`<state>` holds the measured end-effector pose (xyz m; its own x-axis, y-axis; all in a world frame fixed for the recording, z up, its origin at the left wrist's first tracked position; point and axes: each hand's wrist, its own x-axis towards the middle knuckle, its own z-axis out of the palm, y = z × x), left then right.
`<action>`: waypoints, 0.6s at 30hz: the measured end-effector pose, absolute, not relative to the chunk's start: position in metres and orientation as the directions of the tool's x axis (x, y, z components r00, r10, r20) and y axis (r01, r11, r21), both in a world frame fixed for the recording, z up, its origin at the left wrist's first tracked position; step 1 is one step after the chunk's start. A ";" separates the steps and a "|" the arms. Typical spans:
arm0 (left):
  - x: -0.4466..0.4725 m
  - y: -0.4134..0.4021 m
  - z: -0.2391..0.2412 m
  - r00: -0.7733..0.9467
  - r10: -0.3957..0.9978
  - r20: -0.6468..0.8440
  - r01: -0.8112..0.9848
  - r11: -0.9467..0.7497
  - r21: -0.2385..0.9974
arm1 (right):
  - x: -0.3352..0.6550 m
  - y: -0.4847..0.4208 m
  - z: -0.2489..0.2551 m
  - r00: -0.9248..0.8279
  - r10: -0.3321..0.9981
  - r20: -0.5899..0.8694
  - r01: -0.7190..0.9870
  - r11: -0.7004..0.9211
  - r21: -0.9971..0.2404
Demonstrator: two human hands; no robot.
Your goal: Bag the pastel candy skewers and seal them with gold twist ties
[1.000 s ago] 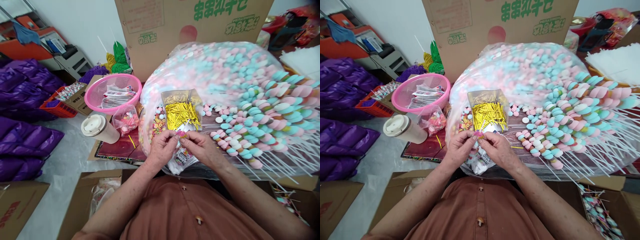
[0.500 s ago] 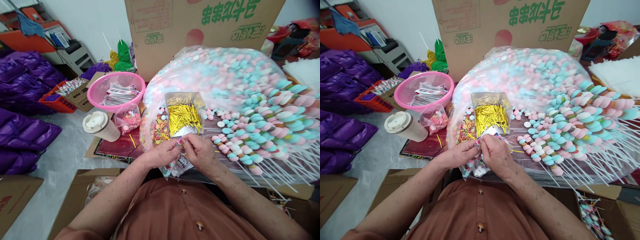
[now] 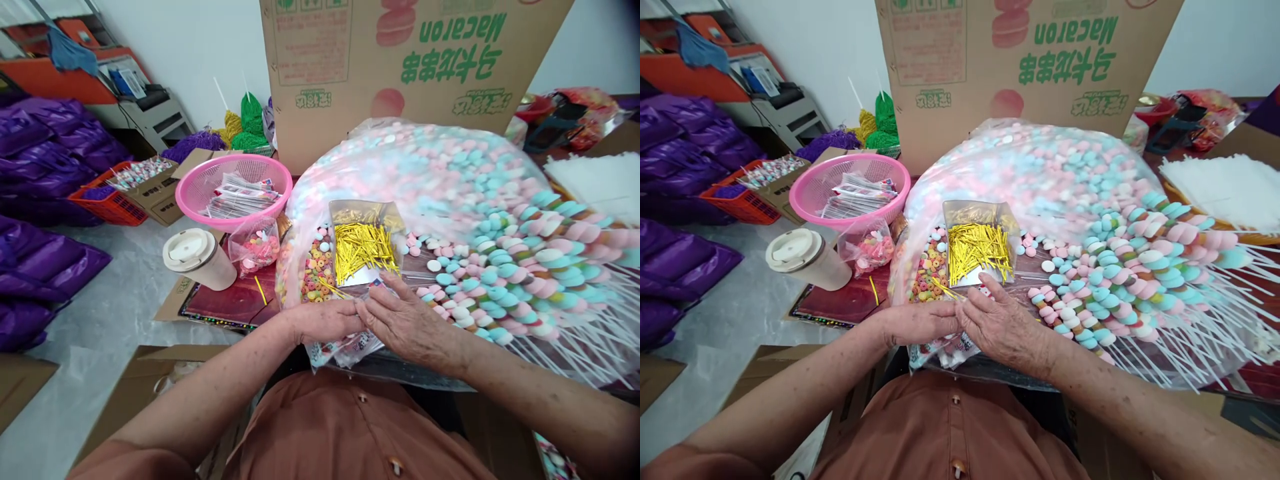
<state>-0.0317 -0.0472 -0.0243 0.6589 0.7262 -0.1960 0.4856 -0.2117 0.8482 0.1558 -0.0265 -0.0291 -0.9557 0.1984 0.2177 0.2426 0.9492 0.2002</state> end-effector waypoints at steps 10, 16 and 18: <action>-0.034 -0.071 -0.020 0.773 0.605 0.192 0.609 -0.792 0.044 | 0.143 -0.050 -0.025 -0.741 0.469 -0.480 0.418 -0.237 -0.877; -0.050 -0.076 -0.043 0.166 0.881 0.442 0.596 -0.447 0.667 | 0.139 0.023 -0.027 -0.664 0.718 -0.210 0.645 0.408 -0.646; -0.053 -0.071 -0.044 -0.150 0.974 0.171 0.345 -0.111 0.932 | 0.129 0.057 -0.035 -0.606 0.795 -0.007 0.770 0.585 -0.253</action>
<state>-0.0534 -0.0714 -0.0442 -0.1495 0.9738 0.1714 0.3449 -0.1111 0.9320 0.1291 0.0570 -0.0346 -0.6063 0.7952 -0.0071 0.7704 0.5852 -0.2532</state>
